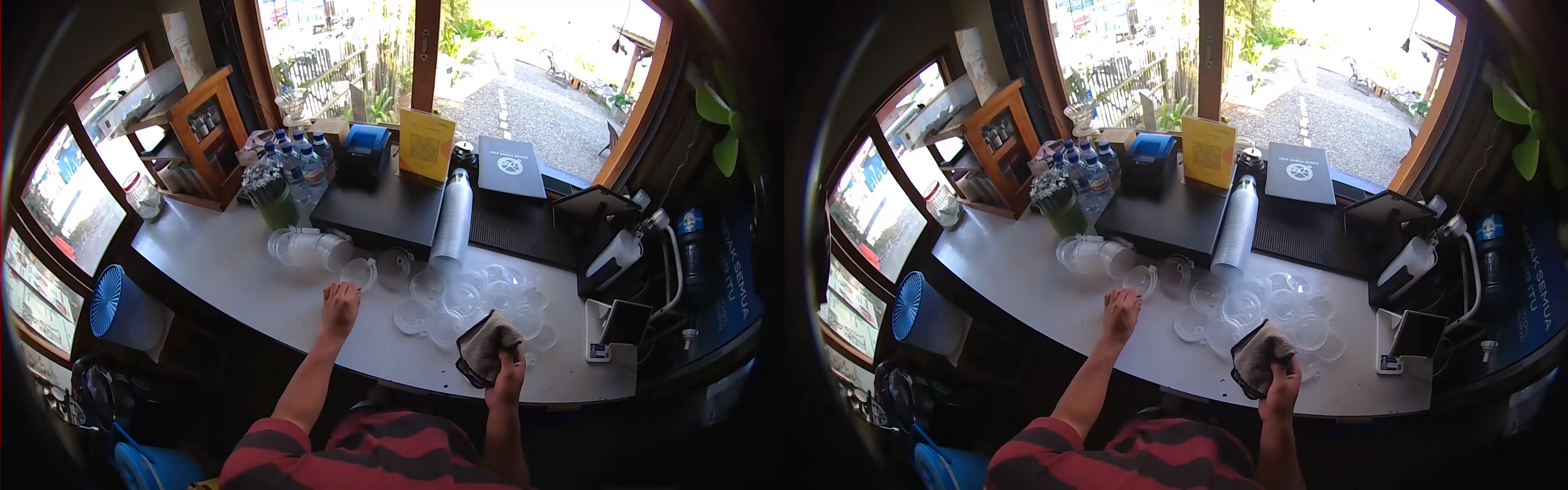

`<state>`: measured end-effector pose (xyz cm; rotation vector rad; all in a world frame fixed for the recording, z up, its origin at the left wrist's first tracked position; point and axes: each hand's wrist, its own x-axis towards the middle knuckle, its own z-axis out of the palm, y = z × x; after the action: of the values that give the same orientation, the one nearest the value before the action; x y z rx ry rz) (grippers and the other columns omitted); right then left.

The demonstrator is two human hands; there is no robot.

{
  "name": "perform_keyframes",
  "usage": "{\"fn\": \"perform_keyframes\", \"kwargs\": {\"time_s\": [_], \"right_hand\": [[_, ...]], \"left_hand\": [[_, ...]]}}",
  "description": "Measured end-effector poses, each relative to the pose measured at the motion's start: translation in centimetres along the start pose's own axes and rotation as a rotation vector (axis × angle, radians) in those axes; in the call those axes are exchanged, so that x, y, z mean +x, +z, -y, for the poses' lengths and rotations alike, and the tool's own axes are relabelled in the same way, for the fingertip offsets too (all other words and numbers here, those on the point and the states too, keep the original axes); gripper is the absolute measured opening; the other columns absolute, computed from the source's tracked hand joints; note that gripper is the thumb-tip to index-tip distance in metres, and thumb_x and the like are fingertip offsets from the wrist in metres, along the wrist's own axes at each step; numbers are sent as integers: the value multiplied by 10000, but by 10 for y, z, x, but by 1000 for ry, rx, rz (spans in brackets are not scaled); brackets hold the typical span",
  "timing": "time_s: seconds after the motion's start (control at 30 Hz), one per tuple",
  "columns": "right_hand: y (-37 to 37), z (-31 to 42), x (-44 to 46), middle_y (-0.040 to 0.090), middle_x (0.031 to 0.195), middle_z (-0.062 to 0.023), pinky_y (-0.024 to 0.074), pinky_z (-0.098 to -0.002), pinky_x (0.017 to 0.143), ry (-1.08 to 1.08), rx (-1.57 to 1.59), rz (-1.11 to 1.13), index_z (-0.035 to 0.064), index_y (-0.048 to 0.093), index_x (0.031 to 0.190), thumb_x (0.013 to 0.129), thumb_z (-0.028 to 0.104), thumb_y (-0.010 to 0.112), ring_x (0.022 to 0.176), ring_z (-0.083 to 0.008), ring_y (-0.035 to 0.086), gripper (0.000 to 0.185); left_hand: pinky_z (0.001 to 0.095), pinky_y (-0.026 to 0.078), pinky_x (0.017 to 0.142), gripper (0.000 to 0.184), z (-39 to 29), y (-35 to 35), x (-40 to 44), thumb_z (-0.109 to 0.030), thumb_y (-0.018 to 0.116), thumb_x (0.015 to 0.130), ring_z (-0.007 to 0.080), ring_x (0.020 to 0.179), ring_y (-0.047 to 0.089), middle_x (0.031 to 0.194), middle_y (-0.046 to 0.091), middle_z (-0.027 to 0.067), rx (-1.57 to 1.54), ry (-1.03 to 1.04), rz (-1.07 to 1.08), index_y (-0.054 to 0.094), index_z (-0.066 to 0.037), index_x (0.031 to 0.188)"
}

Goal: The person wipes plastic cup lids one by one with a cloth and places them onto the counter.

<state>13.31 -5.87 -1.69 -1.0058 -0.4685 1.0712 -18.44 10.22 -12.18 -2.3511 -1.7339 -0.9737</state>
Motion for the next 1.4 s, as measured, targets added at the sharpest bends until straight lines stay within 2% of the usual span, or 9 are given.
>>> {"fn": "perform_keyframes", "kwargs": {"time_s": [0.4, 0.6, 0.73, 0.93, 1.1, 1.27, 1.3, 1.33, 1.4], "right_hand": [[60, -45, -28, 550, 1291, -76, 455, -363, 987, 10, 68, 22, 29, 453, 1357, 973, 242, 555, 1172, -216, 549, 450], [108, -82, -57, 319, 1500, -188, 326, -391, 1101, -316, -470, 346, -32, 340, 1439, 1004, 123, 461, 1362, -291, 375, 477], [106, -67, -40, 239, 1542, -221, 291, -410, 1124, -506, -556, 221, -38, 391, 1407, 999, 81, 428, 1412, -335, 289, 426], [89, -68, -55, 352, 1479, -271, 264, -462, 1138, -594, -785, 434, -53, 498, 1311, 956, 39, 489, 1394, -425, 316, 367], [55, -36, -18, 426, 1430, -271, 315, -479, 1115, -787, -806, 181, -42, 538, 1261, 929, 115, 603, 1370, -424, 361, 373], [28, -26, -24, 426, 1438, -255, 336, -442, 1110, -674, -820, 286, -65, 562, 1221, 885, -5, 583, 1363, -419, 375, 342], [21, -22, -22, 452, 1422, -240, 346, -419, 1101, -633, -829, 365, -67, 550, 1239, 898, -6, 567, 1349, -393, 406, 347], [13, -17, -21, 478, 1406, -224, 356, -396, 1092, -588, -836, 445, -69, 537, 1258, 911, -7, 550, 1334, -367, 436, 353], [-2, -6, -21, 530, 1348, -202, 385, -356, 1054, -303, -622, 380, -66, 547, 1255, 939, 21, 527, 1276, -294, 492, 328]], "left_hand": [[368, 470, 827, 120, -2, -78, 11, -83, 649, 846, 270, 892, 607, 922, 618, 131, -828, -275, 31, 589, 10, 893], [354, 347, 1046, 92, -91, -80, -35, -77, 513, 979, 254, 1264, 457, 1405, 429, 197, -1663, -268, 442, 528, -15, 1045], [338, 357, 1037, 204, -126, -94, -54, -141, 465, 1020, 196, 1223, 462, 1406, 440, 174, -1701, -178, 527, 528, 6, 1147], [236, 440, 859, 181, -146, -71, -39, -200, 430, 1044, 77, 942, 537, 1043, 571, 30, -1917, -612, 314, 514, -49, 1099], [189, 348, 643, 166, -191, -50, -48, -225, 434, 1046, 29, 734, 404, 876, 486, -43, -1746, -432, 456, 502, -79, 1087], [217, 447, 741, 168, -230, -42, -11, -225, 413, 1050, 58, 802, 513, 887, 534, -1, -1858, -640, 308, 480, -70, 1048], [319, 478, 950, 155, -227, -33, -2, -229, 401, 1048, 205, 1152, 571, 1253, 571, 173, -2004, -571, 339, 441, -79, 1043], [337, 463, 986, 153, -228, -28, 6, -216, 408, 1045, 256, 1206, 556, 1304, 552, 221, -1979, -620, 311, 444, -67, 1038], [316, 467, 956, 175, -223, 9, 8, -218, 428, 1041, 218, 1113, 594, 1204, 612, 191, -1712, -491, 295, 451, -45, 1048]]}}
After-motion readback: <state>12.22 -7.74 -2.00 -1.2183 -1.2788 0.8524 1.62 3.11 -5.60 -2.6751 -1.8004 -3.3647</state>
